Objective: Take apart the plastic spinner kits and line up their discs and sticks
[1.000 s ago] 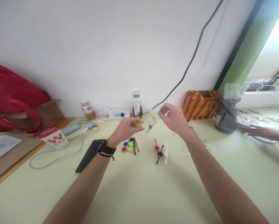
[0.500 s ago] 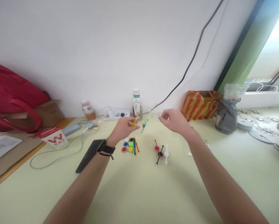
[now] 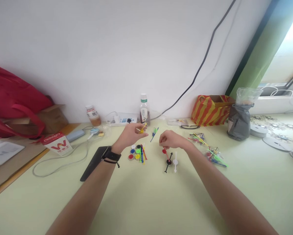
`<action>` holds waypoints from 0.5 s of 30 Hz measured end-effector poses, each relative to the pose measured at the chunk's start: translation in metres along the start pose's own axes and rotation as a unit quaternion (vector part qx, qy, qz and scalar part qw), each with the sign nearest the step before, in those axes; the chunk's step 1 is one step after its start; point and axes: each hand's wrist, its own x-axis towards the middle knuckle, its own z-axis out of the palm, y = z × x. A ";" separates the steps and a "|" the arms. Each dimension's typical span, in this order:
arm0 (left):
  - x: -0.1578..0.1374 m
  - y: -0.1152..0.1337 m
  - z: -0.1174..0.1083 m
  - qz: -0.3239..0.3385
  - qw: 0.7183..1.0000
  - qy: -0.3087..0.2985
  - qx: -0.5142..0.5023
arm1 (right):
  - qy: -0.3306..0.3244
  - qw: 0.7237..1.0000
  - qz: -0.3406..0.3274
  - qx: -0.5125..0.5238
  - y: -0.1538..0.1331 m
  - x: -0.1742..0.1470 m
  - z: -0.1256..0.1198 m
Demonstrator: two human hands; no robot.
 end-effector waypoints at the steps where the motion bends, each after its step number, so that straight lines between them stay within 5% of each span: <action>1: 0.000 -0.001 0.000 -0.002 1.000 -0.002 -0.005 | 0.015 0.999 -0.013 0.033 -0.001 -0.005 -0.009; 5: 0.001 -0.004 0.001 -0.005 1.000 -0.007 -0.013 | 0.210 0.930 -0.121 0.276 -0.009 -0.029 -0.043; 10: 0.003 -0.004 0.005 0.006 1.000 -0.022 -0.006 | 0.446 0.811 -0.186 0.331 -0.022 -0.045 -0.057; 15: 0.001 0.000 0.007 0.005 0.998 -0.046 -0.039 | 0.465 0.815 -0.179 0.295 -0.029 -0.034 -0.044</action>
